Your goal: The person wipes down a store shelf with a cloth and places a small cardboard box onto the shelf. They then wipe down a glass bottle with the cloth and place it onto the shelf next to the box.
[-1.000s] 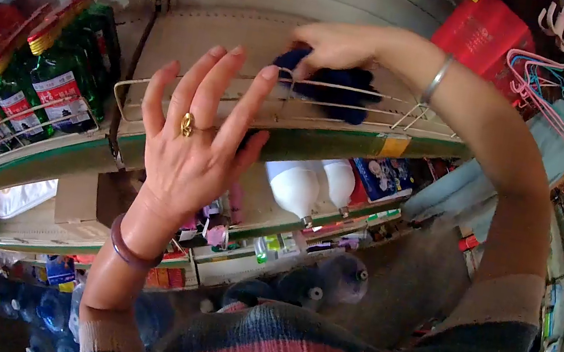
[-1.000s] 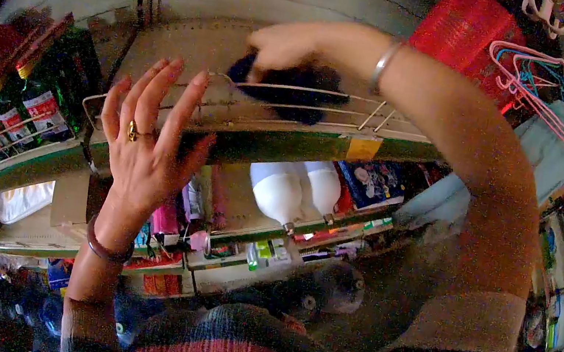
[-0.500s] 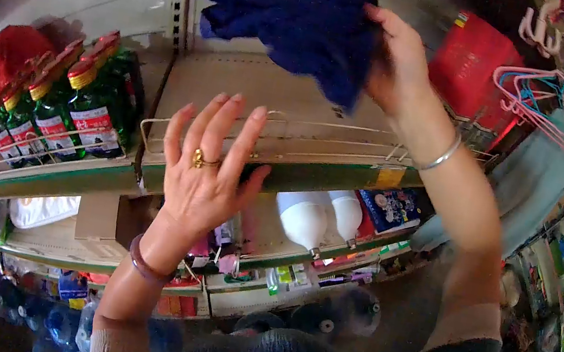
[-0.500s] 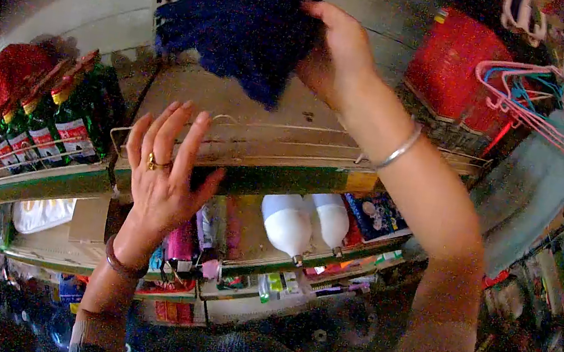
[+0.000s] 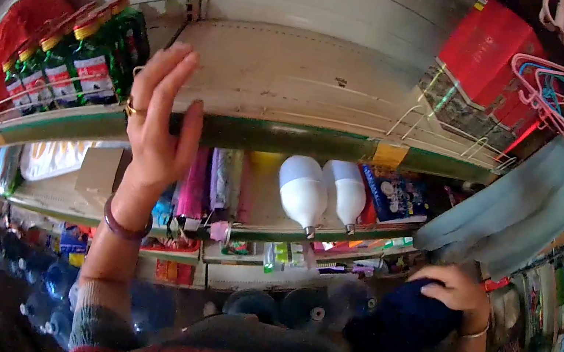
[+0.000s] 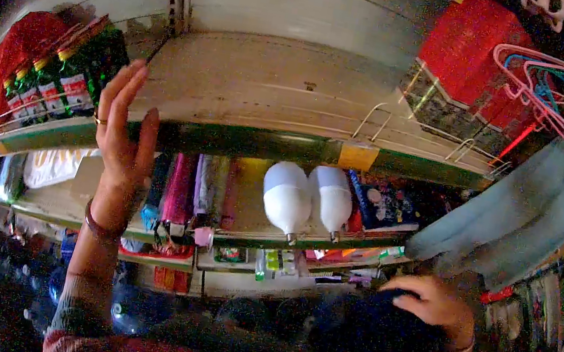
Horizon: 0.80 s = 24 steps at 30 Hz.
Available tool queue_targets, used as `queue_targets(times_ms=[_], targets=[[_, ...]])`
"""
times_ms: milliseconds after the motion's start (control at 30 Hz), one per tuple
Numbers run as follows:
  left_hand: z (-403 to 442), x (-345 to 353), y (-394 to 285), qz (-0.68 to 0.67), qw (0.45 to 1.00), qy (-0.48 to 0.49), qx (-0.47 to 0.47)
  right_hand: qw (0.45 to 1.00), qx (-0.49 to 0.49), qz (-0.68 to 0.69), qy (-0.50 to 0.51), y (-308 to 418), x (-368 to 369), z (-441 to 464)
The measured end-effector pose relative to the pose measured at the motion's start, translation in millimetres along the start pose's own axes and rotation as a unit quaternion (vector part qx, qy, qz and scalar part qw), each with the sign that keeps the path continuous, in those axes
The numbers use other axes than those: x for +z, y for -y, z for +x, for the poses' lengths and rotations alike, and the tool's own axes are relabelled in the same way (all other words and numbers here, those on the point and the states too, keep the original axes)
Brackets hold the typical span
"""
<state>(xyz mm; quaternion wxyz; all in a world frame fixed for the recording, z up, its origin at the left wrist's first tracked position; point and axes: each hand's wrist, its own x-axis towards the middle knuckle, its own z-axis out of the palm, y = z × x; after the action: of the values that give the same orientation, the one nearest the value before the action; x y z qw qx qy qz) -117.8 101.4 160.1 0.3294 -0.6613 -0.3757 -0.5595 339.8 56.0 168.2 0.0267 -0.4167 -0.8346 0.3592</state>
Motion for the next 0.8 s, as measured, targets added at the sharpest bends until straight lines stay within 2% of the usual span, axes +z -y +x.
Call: queue_targets(times_ms=[67, 133, 200, 233, 300, 367, 433, 500, 600, 667, 700, 800], targets=[[7.4, -7.1, 1.0, 0.026, 1.0, -0.011, 0.005, 0.999, 0.021, 0.032, 0.016, 1.3, -4.5, -14.4], [8.7, -16.2, 3.7, 0.046, 0.999, -0.017, -0.008, 0.99, -0.005, 0.061, -0.131, -2.5, -15.0, -28.6], [8.4, -21.7, 7.5, 0.068, 0.997, -0.016, -0.021, 0.932, -0.056, 0.062, -0.353, -14.7, -31.4, -25.9], [6.9, -23.1, 12.1, 0.087, 0.996, -0.008, -0.029, 0.893, -0.068, 0.124, -0.427, -18.1, -41.3, -20.0], [0.4, -24.0, 15.7, 0.109, 0.992, 0.014, -0.054, 0.841, -0.107, 0.186, -0.497, 1.3, -78.8, 14.3], [-4.9, -24.1, 20.6, 0.129, 0.99, 0.022, -0.043, 0.797, -0.258, 0.192, -0.512, 32.7, -100.0, 46.8], [-7.0, -27.7, 23.0, 0.149, 0.988, 0.03, -0.028, 0.755, -0.308, 0.458, -0.355, 105.2, -115.6, 85.9], [-5.6, -28.3, 21.9, 0.185, 0.981, 0.05, -0.011, 0.732, -0.355, 0.456, -0.362, 127.2, -132.1, 121.9], [-6.9, -25.3, 25.4, 0.218, 0.974, 0.057, 0.01, 0.766, -0.335, 0.48, -0.265, 161.4, -135.4, 160.0], [-7.8, -26.0, 26.0, 0.216, 0.975, 0.056, 0.015, 0.762, -0.313, 0.446, -0.35, 190.6, -126.3, 190.8], [-8.2, -25.8, 27.5, 0.22, 0.974, 0.051, 0.021, 0.765, -0.347, 0.412, -0.352, 208.7, -111.4, 197.9], [-5.1, -29.7, 22.4, 0.206, 0.977, 0.057, 0.007, 0.766, -0.362, 0.403, -0.345, 220.4, -128.1, 230.2]])
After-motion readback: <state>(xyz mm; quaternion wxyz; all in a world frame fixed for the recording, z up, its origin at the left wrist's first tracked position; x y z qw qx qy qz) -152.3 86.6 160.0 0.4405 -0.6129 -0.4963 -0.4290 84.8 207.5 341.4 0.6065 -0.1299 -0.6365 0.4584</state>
